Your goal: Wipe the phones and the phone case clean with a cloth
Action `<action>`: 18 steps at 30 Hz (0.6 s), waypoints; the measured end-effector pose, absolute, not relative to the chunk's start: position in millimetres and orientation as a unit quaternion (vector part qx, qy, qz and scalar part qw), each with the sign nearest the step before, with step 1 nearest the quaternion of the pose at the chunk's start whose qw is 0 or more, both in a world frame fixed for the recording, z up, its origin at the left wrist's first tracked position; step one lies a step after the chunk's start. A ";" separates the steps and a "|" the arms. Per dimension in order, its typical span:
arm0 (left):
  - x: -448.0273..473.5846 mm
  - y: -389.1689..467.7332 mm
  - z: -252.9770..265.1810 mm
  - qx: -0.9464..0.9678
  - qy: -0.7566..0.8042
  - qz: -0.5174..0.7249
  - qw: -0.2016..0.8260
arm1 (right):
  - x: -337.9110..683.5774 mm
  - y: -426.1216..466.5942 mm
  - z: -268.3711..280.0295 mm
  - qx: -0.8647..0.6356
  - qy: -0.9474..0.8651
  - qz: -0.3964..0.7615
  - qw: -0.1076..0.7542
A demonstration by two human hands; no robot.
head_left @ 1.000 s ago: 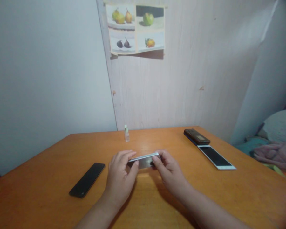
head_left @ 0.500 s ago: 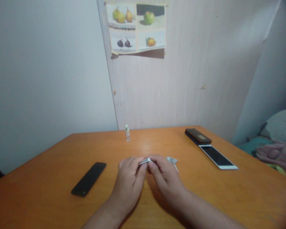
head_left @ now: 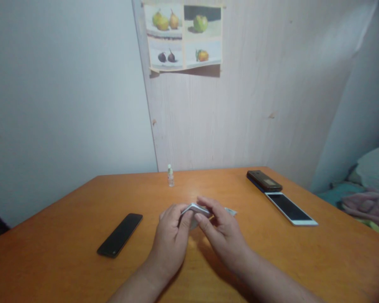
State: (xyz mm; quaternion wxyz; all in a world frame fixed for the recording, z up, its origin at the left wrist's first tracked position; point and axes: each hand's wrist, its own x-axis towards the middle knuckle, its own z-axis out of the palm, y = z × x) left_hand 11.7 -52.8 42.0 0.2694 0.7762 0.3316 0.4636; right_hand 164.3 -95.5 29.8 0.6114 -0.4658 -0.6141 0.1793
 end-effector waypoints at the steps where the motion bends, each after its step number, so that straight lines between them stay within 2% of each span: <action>1: 10.9 -52.0 41.9 0.751 0.329 0.478 0.314 | 165.4 -95.0 29.6 -0.479 -0.601 0.178 0.614; 5: 9.4 -50.7 43.4 0.664 0.304 0.510 0.455 | 168.5 -94.7 33.7 -0.479 -0.612 0.209 0.593; 8: 10.8 -51.1 44.4 0.648 0.290 0.514 0.480 | 170.4 -95.7 36.6 -0.464 -0.647 0.174 0.579; 11: 11.5 -51.9 42.0 0.654 0.293 0.542 0.438 | 172.9 -97.5 36.8 -0.479 -0.668 0.101 0.561; 14: 9.5 -53.4 38.8 0.701 0.296 0.562 0.324 | 174.4 -100.0 36.7 -0.490 -0.704 0.040 0.513; 18: 6.4 -56.2 40.2 0.781 0.288 0.515 0.204 | 172.5 -103.1 39.0 -0.494 -0.738 -0.004 0.460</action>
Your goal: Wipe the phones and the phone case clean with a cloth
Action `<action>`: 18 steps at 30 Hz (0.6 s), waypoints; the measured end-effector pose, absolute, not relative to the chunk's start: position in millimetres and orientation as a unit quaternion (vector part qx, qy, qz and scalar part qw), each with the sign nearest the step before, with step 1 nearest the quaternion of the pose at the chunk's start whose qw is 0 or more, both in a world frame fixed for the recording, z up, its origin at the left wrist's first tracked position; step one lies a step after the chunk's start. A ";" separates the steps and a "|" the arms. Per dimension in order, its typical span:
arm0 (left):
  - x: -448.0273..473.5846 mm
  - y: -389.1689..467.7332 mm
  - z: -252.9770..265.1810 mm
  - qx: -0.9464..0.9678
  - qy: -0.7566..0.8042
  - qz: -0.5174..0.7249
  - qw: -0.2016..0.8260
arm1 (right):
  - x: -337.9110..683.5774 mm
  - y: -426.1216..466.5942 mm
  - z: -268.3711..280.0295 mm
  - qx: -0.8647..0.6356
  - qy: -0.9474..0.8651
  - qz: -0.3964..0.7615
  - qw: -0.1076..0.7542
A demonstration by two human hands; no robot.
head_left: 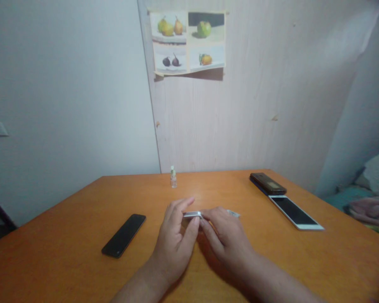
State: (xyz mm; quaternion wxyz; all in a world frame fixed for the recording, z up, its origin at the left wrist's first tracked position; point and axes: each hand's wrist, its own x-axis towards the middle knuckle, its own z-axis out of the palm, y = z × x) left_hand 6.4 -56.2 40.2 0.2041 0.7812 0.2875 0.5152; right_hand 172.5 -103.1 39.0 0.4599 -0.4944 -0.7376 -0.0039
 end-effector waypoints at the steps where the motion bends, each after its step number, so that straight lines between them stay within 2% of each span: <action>1: 6.3 -56.5 41.1 0.790 0.283 0.506 0.200 | 171.8 -103.5 39.5 -0.494 -0.740 -0.009 0.456; 10: 8.3 -55.9 43.1 0.755 0.288 0.521 0.275 | 170.1 -103.9 37.4 -0.517 -0.727 0.047 0.449; 18: 6.6 -56.8 49.7 0.776 0.274 0.498 0.271 | 168.7 -103.5 40.2 -0.515 -0.738 0.023 0.435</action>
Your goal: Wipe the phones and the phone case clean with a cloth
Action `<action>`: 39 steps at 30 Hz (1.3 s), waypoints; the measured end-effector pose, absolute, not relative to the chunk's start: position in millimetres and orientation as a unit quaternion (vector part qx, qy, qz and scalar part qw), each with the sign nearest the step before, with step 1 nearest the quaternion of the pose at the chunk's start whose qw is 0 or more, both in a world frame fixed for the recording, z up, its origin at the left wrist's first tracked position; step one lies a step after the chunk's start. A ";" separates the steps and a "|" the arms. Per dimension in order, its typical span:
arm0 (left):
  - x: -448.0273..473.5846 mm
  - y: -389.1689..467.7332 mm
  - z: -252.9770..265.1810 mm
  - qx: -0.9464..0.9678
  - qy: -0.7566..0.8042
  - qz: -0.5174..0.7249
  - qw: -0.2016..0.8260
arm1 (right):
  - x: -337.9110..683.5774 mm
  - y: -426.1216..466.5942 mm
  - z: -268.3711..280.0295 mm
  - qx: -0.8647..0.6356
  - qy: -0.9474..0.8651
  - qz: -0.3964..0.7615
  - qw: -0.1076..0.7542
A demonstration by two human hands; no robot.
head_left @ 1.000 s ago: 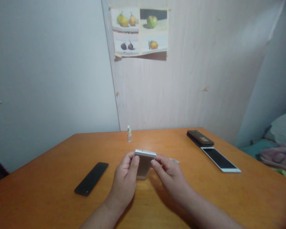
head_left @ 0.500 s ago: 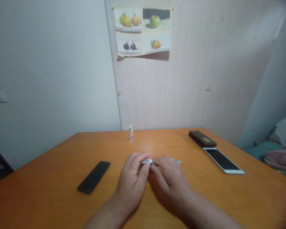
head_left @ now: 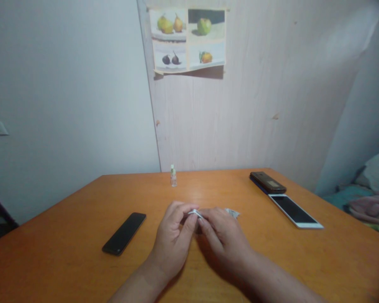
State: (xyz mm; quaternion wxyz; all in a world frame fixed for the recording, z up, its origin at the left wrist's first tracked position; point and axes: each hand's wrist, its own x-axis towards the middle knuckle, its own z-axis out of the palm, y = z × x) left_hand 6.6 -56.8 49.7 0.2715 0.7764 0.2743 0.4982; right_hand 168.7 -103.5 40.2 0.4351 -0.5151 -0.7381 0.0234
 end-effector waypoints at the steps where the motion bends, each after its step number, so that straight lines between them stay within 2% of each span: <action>1: 6.6 -57.1 50.7 0.774 0.279 0.498 0.276 | 168.0 -104.0 41.0 -0.515 -0.739 0.020 0.434; 8: 7.3 -58.6 52.0 0.751 0.289 0.515 0.295 | 167.4 -103.3 40.7 -0.516 -0.732 0.043 0.442; 24: 7.4 -49.6 47.6 0.677 0.305 0.523 0.419 | 176.7 -97.3 37.6 -0.539 -0.711 0.061 0.447; 30: 6.5 -44.2 48.3 0.653 0.324 0.552 0.406 | 178.2 -95.3 36.6 -0.603 -0.688 0.059 0.401; 39: 3.4 -36.6 44.1 0.608 0.323 0.558 0.464 | 185.5 -90.7 35.3 -0.601 -0.648 0.152 0.443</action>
